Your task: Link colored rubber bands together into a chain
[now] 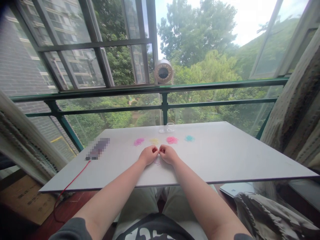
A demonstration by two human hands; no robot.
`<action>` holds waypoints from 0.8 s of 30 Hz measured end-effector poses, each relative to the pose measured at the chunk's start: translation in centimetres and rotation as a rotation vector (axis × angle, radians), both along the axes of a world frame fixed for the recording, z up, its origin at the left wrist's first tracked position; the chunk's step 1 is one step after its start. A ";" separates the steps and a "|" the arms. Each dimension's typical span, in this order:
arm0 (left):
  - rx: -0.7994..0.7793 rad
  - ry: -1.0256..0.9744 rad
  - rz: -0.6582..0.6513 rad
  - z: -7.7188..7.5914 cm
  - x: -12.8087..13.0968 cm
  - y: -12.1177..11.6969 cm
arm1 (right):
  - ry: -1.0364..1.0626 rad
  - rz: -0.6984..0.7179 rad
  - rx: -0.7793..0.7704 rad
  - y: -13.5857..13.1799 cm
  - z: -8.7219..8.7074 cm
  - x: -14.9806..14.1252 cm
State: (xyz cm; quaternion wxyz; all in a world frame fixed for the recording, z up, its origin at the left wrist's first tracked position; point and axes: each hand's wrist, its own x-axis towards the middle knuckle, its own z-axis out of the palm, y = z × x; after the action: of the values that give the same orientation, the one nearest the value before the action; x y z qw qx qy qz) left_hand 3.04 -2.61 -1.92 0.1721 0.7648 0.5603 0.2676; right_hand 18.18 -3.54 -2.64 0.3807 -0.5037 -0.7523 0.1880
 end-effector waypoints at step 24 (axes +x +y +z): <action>0.016 -0.076 -0.055 -0.1 -0.3 0.1 | 0.064 -0.046 0.025 0.2 0.0 0.2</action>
State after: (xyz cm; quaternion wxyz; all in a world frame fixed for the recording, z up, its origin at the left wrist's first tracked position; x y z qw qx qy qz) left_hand 2.73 -2.48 -2.00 0.1944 0.7706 0.5300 0.2959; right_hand 18.36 -3.29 -2.67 0.4151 -0.5099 -0.7301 0.1859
